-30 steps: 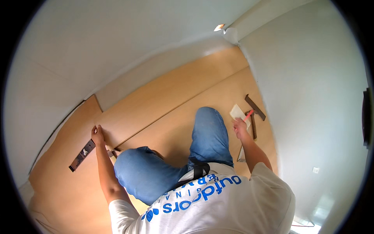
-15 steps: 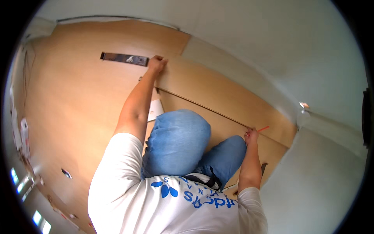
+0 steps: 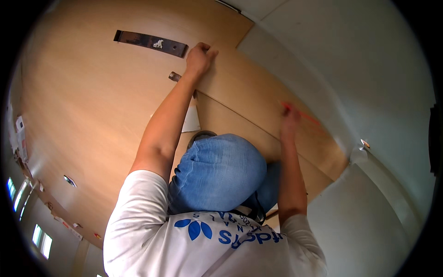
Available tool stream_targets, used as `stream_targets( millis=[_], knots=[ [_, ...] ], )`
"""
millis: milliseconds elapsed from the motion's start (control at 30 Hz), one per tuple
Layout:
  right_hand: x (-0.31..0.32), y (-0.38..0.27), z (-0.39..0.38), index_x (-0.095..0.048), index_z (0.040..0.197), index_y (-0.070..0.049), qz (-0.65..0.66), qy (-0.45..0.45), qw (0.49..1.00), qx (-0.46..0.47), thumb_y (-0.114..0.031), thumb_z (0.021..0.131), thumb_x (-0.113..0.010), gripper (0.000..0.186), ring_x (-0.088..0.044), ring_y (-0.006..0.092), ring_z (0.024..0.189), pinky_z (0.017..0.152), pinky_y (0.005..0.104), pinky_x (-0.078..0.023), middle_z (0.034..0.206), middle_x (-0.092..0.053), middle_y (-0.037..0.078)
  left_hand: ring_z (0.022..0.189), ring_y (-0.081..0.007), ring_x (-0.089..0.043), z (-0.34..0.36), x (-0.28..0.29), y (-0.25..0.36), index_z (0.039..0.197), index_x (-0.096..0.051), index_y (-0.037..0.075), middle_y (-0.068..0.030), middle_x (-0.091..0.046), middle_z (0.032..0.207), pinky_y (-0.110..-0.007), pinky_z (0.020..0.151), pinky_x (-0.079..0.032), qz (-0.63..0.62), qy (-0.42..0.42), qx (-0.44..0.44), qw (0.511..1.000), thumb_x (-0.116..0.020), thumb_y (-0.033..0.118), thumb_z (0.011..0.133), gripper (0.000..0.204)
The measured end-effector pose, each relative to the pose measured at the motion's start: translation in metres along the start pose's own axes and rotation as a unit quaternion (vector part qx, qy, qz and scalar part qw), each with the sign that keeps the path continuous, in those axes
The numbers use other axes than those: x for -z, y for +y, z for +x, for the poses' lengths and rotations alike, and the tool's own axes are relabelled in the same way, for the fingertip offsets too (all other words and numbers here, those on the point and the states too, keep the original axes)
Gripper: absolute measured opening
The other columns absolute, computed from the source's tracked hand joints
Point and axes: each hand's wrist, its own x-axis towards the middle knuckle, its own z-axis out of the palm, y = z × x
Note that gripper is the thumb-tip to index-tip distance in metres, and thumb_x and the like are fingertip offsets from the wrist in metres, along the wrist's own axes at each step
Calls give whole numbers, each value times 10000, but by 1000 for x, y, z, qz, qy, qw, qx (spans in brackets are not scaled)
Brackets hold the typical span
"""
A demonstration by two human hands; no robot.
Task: The person installs a laminate floor panel by hand and with a hammer, positioning it against the wall, using a metal tool to pull it into place, and marking a cut line with a pencil and square.
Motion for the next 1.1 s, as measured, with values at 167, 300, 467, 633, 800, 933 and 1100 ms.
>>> stream_targets(
  millis=[167,300,467,633,800,933,1100],
  knots=[
    [-67,-156,123,-704,1059,0,349,-62,935,-28,-263,1064,-608,279,-613,92,826,750,272,-513,895,-685,20,1041,-320,-729,9,-3,5,1176,-706,17,-174,-765,1106,-402,930,-546,2,-3,-6,1000,-799,401,876,496],
    [-92,-192,166,-701,1069,-11,380,-79,922,-20,-162,971,-702,180,-620,89,801,721,275,-524,879,-692,16,1030,-320,-731,15,-2,2,1175,-703,19,-169,-768,1095,-402,914,-550,19,-3,-6,1000,-799,411,884,498],
    [-107,-193,176,-702,1011,-32,372,-55,926,-20,-137,935,-715,130,-641,102,785,710,283,-532,879,-714,28,1017,-323,-735,19,1,2,1181,-697,16,-168,-772,1081,-405,896,-557,24,5,-22,999,-809,404,878,505],
    [-103,-191,177,-701,987,-30,339,-55,939,0,-135,923,-725,125,-641,106,791,728,279,-534,883,-714,37,1058,-360,-708,17,2,12,1177,-699,5,-204,-750,1104,-444,913,-555,-3,2,3,1000,-821,377,858,505],
    [-102,-196,176,-703,984,-32,348,-54,936,-7,-135,917,-721,124,-646,115,788,734,282,-538,874,-716,38,998,-311,-739,16,2,9,1178,-688,-1,-187,-770,1061,-399,877,-563,14,14,-6,1000,-819,381,881,501],
    [-107,-192,176,-696,981,-29,361,-40,932,7,-120,918,-716,113,-646,112,761,706,277,-539,846,-711,40,980,-309,-739,18,0,9,1176,-686,-3,-186,-769,1045,-397,866,-563,23,18,-2,1000,-829,387,878,511],
    [-112,-180,174,-681,956,-20,379,-33,924,26,-96,919,-715,91,-638,106,721,673,271,-536,814,-700,40,994,-321,-727,11,-2,14,1179,-688,2,-191,-756,1062,-410,870,-562,10,11,8,1000,-828,384,875,508]
  ],
)
